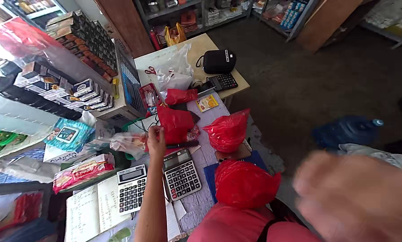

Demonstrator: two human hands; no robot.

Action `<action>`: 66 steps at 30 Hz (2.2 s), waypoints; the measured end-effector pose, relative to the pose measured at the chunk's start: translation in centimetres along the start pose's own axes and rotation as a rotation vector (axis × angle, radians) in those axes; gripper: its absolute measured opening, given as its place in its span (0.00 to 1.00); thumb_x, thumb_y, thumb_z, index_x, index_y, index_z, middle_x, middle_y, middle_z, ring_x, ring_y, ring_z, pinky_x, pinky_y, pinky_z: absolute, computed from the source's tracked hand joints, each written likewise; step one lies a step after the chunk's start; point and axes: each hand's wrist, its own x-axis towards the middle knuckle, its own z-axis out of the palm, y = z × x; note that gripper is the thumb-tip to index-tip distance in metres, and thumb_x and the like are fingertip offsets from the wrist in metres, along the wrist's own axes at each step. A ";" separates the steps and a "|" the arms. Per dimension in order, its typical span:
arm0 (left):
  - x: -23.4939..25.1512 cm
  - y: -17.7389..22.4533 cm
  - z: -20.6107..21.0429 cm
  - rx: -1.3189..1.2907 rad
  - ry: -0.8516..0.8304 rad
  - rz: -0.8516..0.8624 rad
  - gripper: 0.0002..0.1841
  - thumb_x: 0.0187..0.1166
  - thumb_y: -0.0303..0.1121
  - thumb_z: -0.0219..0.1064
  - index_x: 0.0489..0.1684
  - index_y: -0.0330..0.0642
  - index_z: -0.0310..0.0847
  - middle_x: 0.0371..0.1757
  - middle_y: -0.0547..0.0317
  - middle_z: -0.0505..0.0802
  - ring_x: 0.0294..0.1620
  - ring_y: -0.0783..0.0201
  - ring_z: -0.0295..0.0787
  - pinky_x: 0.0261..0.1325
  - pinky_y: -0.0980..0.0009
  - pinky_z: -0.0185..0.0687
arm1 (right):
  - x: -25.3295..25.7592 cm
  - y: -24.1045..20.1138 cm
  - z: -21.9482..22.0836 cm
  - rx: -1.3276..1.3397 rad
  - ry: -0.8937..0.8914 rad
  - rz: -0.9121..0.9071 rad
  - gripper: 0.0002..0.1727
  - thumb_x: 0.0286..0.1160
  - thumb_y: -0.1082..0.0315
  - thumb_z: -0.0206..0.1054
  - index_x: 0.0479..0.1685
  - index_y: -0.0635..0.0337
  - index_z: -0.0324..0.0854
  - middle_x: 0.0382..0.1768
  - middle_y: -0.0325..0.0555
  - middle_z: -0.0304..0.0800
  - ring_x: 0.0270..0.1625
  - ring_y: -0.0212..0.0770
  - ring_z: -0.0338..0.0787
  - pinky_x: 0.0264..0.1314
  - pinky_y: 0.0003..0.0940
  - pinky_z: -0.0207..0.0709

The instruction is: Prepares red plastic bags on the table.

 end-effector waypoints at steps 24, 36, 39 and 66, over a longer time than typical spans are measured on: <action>-4.2 12.4 -6.2 -0.701 -0.355 0.210 0.07 0.78 0.31 0.73 0.48 0.41 0.91 0.51 0.59 0.95 0.53 0.66 0.92 0.61 0.65 0.89 | -6.5 13.5 -2.2 -0.402 0.199 0.420 0.13 0.81 0.56 0.69 0.44 0.56 0.91 0.38 0.34 0.93 0.44 0.26 0.90 0.52 0.26 0.86; -4.0 19.3 -1.2 -0.454 -0.450 0.349 0.23 0.69 0.34 0.82 0.61 0.39 0.83 0.36 0.62 0.95 0.36 0.69 0.92 0.46 0.70 0.91 | -1.0 12.6 1.2 -0.069 -0.004 0.415 0.28 0.78 0.47 0.71 0.68 0.59 0.84 0.61 0.42 0.91 0.62 0.38 0.91 0.65 0.40 0.88; -4.1 20.5 -0.7 -0.403 -0.450 0.402 0.23 0.69 0.35 0.82 0.59 0.38 0.82 0.39 0.63 0.96 0.42 0.70 0.94 0.51 0.70 0.93 | -0.4 13.2 2.4 0.148 -0.009 0.546 0.22 0.72 0.55 0.78 0.57 0.61 0.86 0.45 0.41 0.93 0.47 0.31 0.91 0.52 0.27 0.87; -3.4 19.0 1.5 -0.538 -0.352 0.605 0.06 0.82 0.28 0.68 0.49 0.38 0.89 0.53 0.54 0.93 0.44 0.67 0.90 0.44 0.74 0.89 | -4.0 13.6 0.5 -0.181 0.477 0.398 0.05 0.80 0.69 0.70 0.44 0.61 0.89 0.36 0.39 0.91 0.38 0.31 0.89 0.44 0.27 0.86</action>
